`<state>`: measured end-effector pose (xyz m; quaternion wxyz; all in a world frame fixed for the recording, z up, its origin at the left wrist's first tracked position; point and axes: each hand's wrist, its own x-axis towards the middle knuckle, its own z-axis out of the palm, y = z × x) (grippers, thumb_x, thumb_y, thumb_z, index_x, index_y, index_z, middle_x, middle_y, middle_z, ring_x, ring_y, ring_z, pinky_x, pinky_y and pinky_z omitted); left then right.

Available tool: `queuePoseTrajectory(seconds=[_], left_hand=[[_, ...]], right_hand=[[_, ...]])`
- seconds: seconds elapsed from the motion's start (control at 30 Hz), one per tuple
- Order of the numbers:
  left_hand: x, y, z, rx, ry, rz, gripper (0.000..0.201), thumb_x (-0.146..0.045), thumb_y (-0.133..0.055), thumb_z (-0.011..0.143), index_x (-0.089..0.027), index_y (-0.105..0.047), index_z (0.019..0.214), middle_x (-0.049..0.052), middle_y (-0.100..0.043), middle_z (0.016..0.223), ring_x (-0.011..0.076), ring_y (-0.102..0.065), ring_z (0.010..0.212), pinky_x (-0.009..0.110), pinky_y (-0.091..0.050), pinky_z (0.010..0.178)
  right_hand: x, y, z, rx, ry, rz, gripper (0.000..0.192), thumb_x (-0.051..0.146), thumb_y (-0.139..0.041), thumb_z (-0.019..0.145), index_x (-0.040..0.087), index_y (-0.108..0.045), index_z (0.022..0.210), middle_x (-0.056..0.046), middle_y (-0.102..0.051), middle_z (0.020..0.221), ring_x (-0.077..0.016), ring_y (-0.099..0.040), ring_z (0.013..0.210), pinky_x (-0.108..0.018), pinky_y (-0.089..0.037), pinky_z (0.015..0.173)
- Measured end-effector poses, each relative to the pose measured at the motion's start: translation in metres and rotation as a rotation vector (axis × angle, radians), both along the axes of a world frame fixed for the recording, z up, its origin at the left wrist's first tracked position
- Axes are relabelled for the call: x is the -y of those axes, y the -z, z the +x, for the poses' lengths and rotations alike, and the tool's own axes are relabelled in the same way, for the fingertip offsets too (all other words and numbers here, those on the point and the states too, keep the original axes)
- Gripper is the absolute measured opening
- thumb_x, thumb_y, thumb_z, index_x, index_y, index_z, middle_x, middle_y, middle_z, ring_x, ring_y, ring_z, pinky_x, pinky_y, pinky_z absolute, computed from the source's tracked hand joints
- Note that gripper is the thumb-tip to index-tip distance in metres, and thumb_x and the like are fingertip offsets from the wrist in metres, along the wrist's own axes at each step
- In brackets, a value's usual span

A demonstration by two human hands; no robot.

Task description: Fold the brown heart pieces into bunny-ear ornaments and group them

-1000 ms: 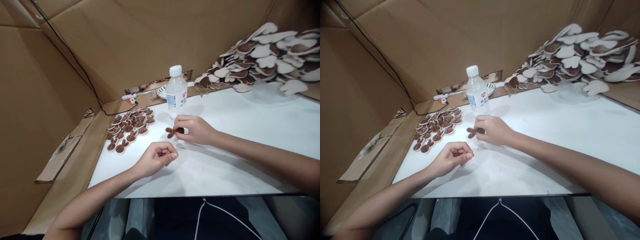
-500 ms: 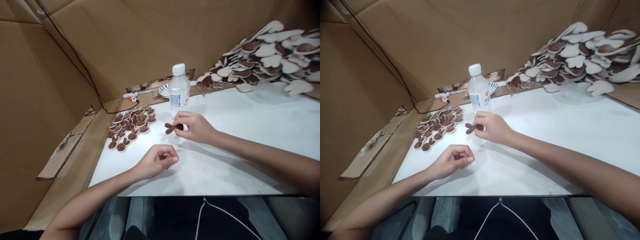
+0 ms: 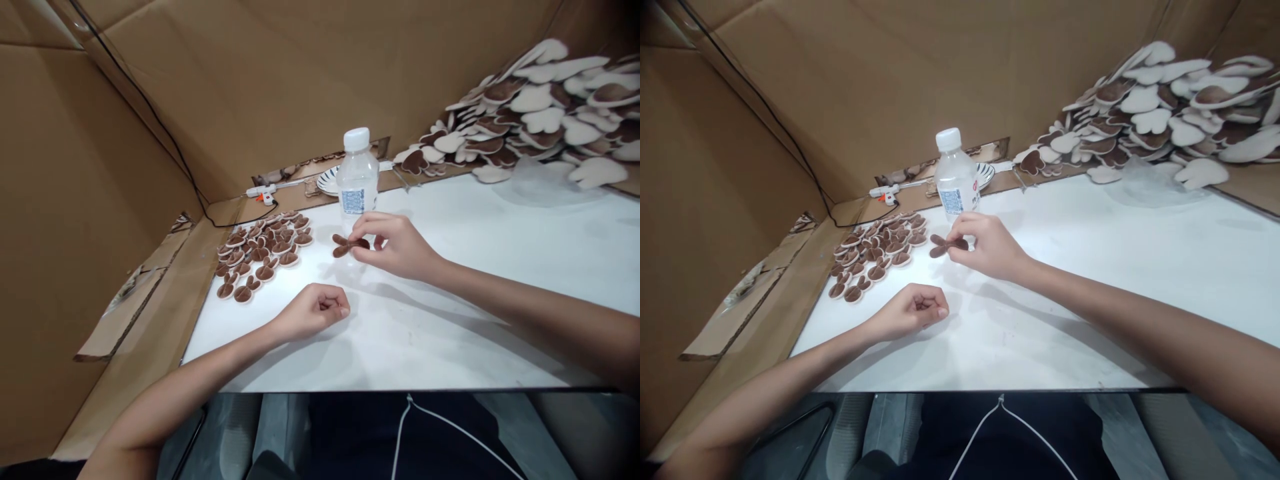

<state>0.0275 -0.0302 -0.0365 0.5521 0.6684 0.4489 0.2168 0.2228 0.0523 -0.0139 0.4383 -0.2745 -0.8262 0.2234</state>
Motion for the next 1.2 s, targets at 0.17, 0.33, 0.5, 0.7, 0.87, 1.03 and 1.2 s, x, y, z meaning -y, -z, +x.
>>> queuePoseTrajectory(seconds=[0.17, 0.33, 0.5, 0.7, 0.87, 1.03, 1.2], left_hand=[[-0.022, -0.002, -0.007, -0.087, -0.056, 0.086, 0.014, -0.026, -0.058, 0.077, -0.013, -0.056, 0.07, -0.005, -0.042, 0.05, 0.0059, -0.033, 0.046, 0.02, -0.022, 0.047], [-0.057, -0.015, -0.021, -0.149, -0.076, 0.143, 0.008, -0.02, -0.059, 0.072, -0.012, -0.058, 0.07, -0.003, -0.048, 0.051, 0.0061, -0.041, 0.047, 0.018, -0.029, 0.048], [-0.092, -0.027, -0.027, -0.154, -0.124, 0.173, 0.008, -0.019, -0.064, 0.067, -0.012, -0.06, 0.067, -0.003, -0.048, 0.048, 0.0053, -0.04, 0.044, 0.017, -0.025, 0.044], [-0.113, -0.043, -0.013, -0.147, -0.09, 0.287, 0.007, -0.017, -0.063, 0.068, -0.012, -0.061, 0.064, -0.003, -0.048, 0.047, 0.0051, -0.039, 0.044, 0.019, -0.026, 0.045], [-0.113, -0.057, -0.004, -0.09, -0.154, 0.329, 0.011, -0.017, -0.065, 0.069, -0.012, -0.058, 0.063, -0.003, -0.045, 0.046, 0.0039, -0.035, 0.041, 0.019, -0.023, 0.044], [-0.095, -0.07, -0.002, -0.057, -0.178, 0.4, 0.011, -0.019, -0.065, 0.072, -0.012, -0.059, 0.067, -0.002, -0.047, 0.048, 0.0047, -0.039, 0.043, 0.019, -0.025, 0.044], [-0.057, -0.088, 0.014, -0.078, -0.162, 0.397, 0.009, -0.014, -0.062, 0.073, -0.01, -0.06, 0.065, -0.004, -0.046, 0.047, 0.0037, -0.036, 0.043, 0.017, -0.027, 0.043]], right_hand=[[-0.001, -0.007, 0.003, -0.048, 0.002, -0.154, 0.004, 0.016, -0.064, 0.07, 0.016, -0.067, 0.073, -0.005, -0.064, 0.083, -0.0176, -0.059, 0.078, -0.023, -0.039, 0.049], [-0.005, -0.006, 0.006, -0.096, -0.029, -0.229, 0.006, 0.02, -0.067, 0.07, 0.015, -0.067, 0.074, -0.006, -0.064, 0.085, -0.0178, -0.059, 0.077, -0.023, -0.038, 0.049], [-0.008, -0.004, 0.007, -0.061, -0.13, -0.206, 0.005, 0.018, -0.066, 0.07, 0.016, -0.068, 0.075, -0.005, -0.063, 0.082, -0.017, -0.059, 0.078, -0.022, -0.04, 0.048], [-0.009, 0.0, 0.006, 0.035, -0.288, -0.188, 0.01, 0.013, -0.062, 0.071, 0.016, -0.069, 0.078, -0.005, -0.064, 0.083, -0.0159, -0.06, 0.076, -0.021, -0.041, 0.05], [-0.01, 0.005, 0.005, 0.142, -0.304, -0.128, 0.015, 0.008, -0.058, 0.069, 0.015, -0.069, 0.077, -0.004, -0.064, 0.081, -0.0134, -0.059, 0.07, -0.021, -0.04, 0.05], [-0.011, 0.011, 0.003, 0.191, -0.233, -0.1, 0.014, 0.007, -0.058, 0.068, 0.016, -0.068, 0.072, -0.003, -0.064, 0.078, -0.0138, -0.059, 0.071, -0.023, -0.041, 0.056], [-0.01, 0.014, 0.001, 0.204, -0.176, -0.147, 0.008, 0.012, -0.06, 0.067, 0.015, -0.067, 0.071, -0.003, -0.063, 0.076, -0.0142, -0.058, 0.068, -0.024, -0.041, 0.058]])
